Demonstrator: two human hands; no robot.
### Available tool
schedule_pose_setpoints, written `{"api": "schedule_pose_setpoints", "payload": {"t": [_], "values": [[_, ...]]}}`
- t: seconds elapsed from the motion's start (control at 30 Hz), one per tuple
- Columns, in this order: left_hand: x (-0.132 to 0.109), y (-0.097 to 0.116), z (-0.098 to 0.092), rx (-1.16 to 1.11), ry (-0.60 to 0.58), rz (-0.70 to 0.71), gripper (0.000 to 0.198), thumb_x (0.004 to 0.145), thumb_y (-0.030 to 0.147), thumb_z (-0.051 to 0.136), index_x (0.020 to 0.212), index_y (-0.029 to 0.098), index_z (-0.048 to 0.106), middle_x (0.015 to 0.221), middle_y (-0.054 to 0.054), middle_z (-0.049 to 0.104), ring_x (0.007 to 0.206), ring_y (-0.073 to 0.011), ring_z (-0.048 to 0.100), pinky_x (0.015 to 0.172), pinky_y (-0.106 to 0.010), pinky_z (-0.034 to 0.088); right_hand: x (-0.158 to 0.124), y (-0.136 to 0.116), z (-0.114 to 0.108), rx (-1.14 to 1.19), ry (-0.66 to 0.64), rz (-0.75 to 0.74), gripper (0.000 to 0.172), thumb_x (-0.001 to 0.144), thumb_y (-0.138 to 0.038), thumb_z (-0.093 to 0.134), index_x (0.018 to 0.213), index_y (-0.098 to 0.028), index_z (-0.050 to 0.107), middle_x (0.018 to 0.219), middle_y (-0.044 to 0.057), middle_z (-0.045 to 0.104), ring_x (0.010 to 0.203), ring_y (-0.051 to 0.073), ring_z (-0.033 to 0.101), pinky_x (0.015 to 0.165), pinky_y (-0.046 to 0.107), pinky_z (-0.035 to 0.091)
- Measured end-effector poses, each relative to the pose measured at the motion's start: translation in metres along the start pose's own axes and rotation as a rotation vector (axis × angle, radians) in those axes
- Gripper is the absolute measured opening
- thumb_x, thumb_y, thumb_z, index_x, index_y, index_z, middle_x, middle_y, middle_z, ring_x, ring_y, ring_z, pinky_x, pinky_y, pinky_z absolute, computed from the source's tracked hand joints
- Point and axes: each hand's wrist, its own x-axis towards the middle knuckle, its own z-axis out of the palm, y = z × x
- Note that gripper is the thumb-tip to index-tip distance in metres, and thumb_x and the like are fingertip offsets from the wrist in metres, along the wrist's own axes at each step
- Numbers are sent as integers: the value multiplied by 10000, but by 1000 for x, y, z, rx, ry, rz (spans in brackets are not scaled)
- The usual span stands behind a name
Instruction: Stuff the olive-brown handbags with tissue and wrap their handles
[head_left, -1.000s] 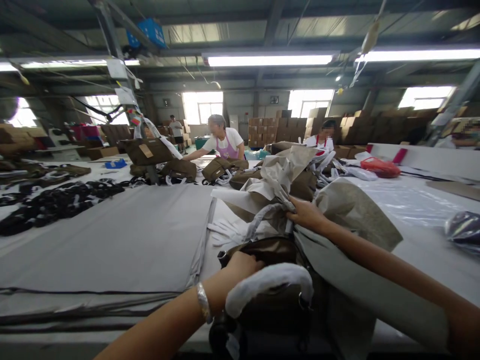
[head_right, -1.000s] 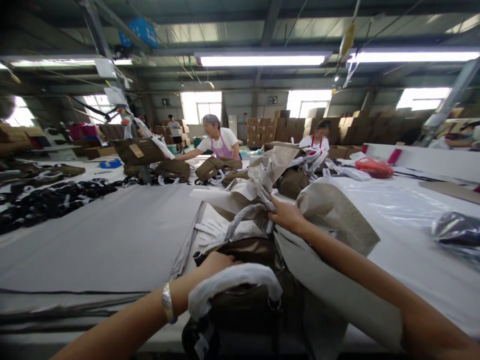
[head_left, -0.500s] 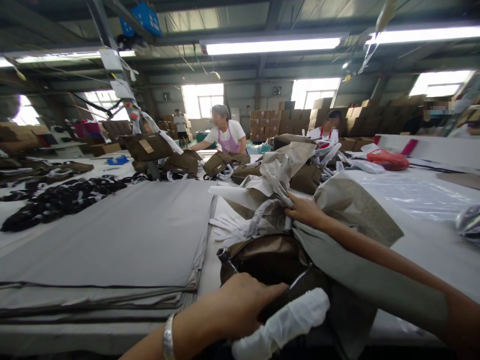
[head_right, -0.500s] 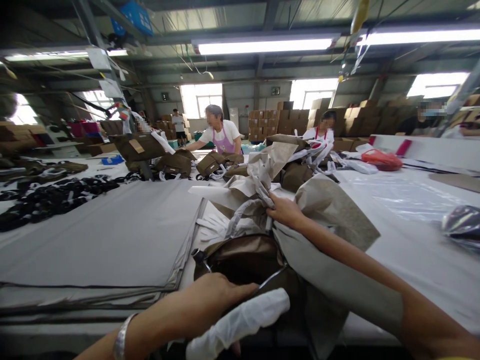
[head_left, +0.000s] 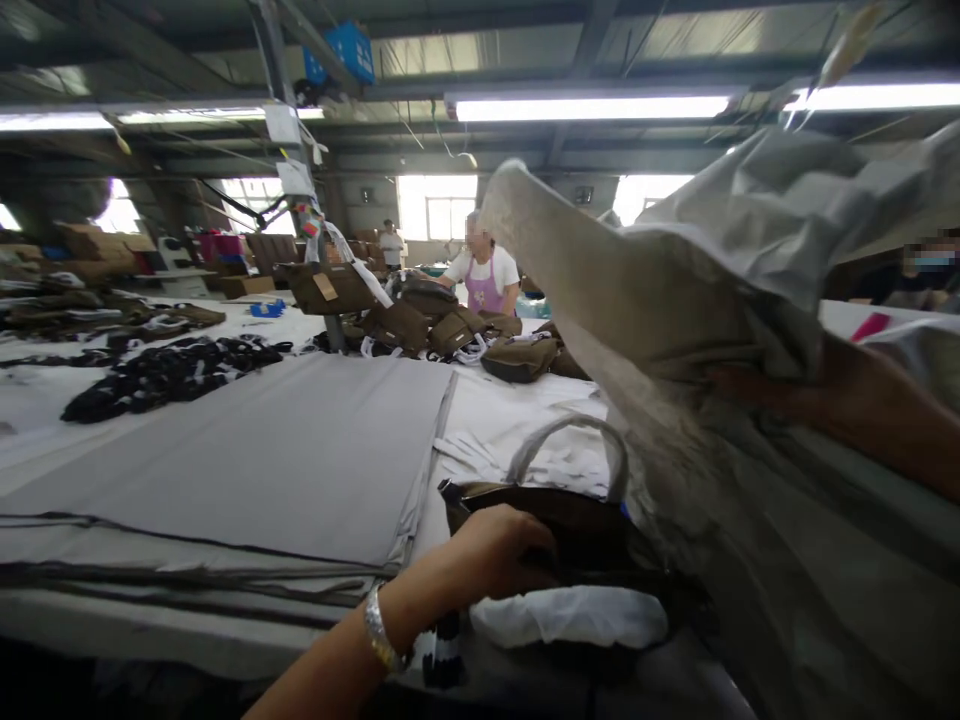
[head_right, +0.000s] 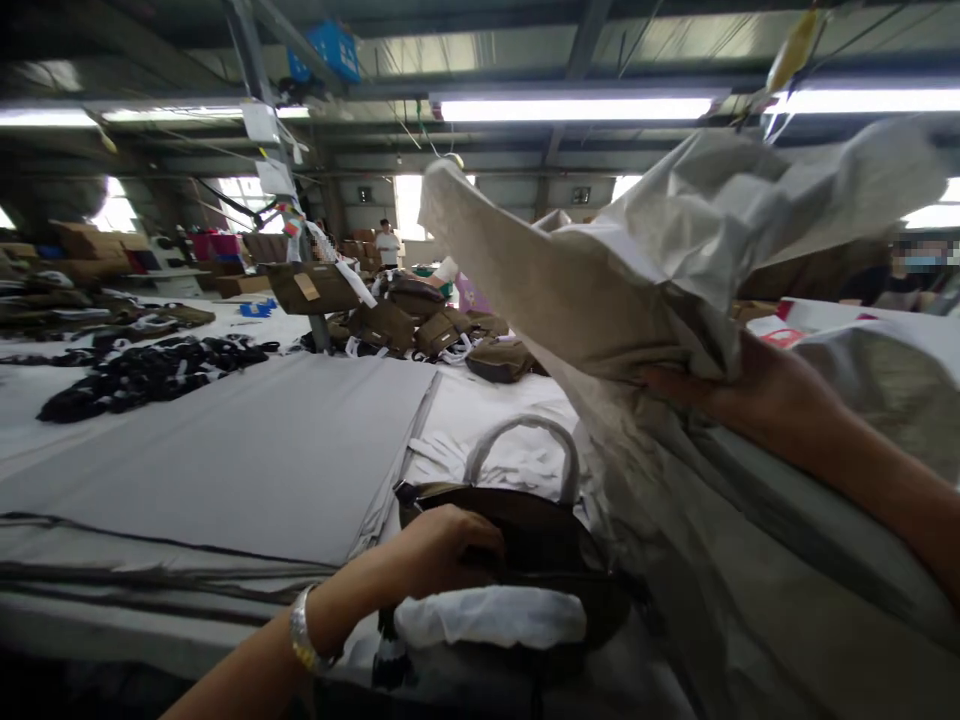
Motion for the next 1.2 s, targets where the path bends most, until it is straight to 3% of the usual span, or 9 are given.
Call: {"api": "schedule_pose_setpoints", "payload": {"t": [0.1, 0.23, 0.4, 0.53, 0.67, 0.8, 0.93, 1.03, 1.2], "values": [[-4, -2, -3, -93, 164, -20, 276, 752, 370, 844, 947, 187, 776, 945, -53, 769, 867, -215, 709, 775, -252, 504, -31, -14, 4, -112, -73, -36, 843, 686, -840, 597, 1369, -357, 495, 1233, 118, 688, 1113, 410, 633, 890, 542, 504], [-22, 7, -8, -206, 361, -16, 160, 905, 356, 699, 905, 202, 743, 978, -26, 763, 929, -175, 698, 870, -236, 499, -61, -29, 56, -303, -262, -86, 888, 776, -763, 548, 1497, -305, 302, 1219, 167, 692, 999, 445, 680, 739, 522, 536], [-94, 15, 30, -209, 1079, -396, 334, 1026, 414, 427, 829, 215, 608, 931, -53, 697, 876, -202, 650, 812, -301, 501, -64, -33, 93, -357, -275, -36, 714, 907, -652, 447, 1482, -257, 294, 1175, 166, 712, 963, 418, 705, 669, 446, 507], [-136, -5, 94, -46, 829, -832, 481, 898, 493, 579, 1277, 198, 566, 1216, -131, 674, 1035, -295, 663, 889, -402, 527, -64, -27, 89, -334, -282, 46, 744, 904, -699, 397, 1516, -304, 244, 1048, 150, 745, 911, 420, 715, 666, 435, 496], [-136, -33, 122, -102, 513, -879, 773, 832, 331, 599, 1539, 160, 339, 1470, -127, 547, 1298, -287, 565, 1050, -373, 469, -69, -20, 87, -303, -292, 124, 781, 886, -732, 363, 1518, -283, 266, 1046, 161, 745, 929, 430, 709, 686, 438, 509], [-135, -37, 79, -17, 416, -808, 668, 797, 280, 646, 1448, 218, 512, 1336, -83, 666, 1205, -277, 636, 1001, -336, 503, -77, -17, 84, -241, -277, 197, 792, 854, -749, 384, 1515, -329, 269, 1160, 137, 727, 1006, 444, 692, 733, 469, 526], [-127, -22, -14, 487, 528, -764, 706, 839, 82, 541, 1491, 336, 450, 1007, -30, 742, 891, -248, 690, 791, -336, 557, -87, -16, 80, -174, -295, 249, 768, 849, -735, 406, 1507, -361, 275, 1173, 112, 726, 1023, 430, 694, 765, 476, 538], [-93, -20, -71, 790, 545, -499, 774, 837, -20, 494, 1508, 356, 417, 1058, -30, 734, 1015, -276, 626, 841, -361, 545, -90, -15, 80, -167, -277, 245, 752, 869, -710, 405, 1513, -344, 273, 1159, 128, 728, 1004, 419, 703, 759, 471, 542], [-31, -19, -89, 700, 413, -242, 652, 898, -5, 470, 1476, 298, 468, 1388, -59, 611, 1168, -236, 622, 932, -332, 536, -91, -11, 86, -176, -231, 222, 725, 913, -655, 386, 1528, -287, 276, 1152, 153, 730, 994, 413, 709, 744, 469, 547]]}}
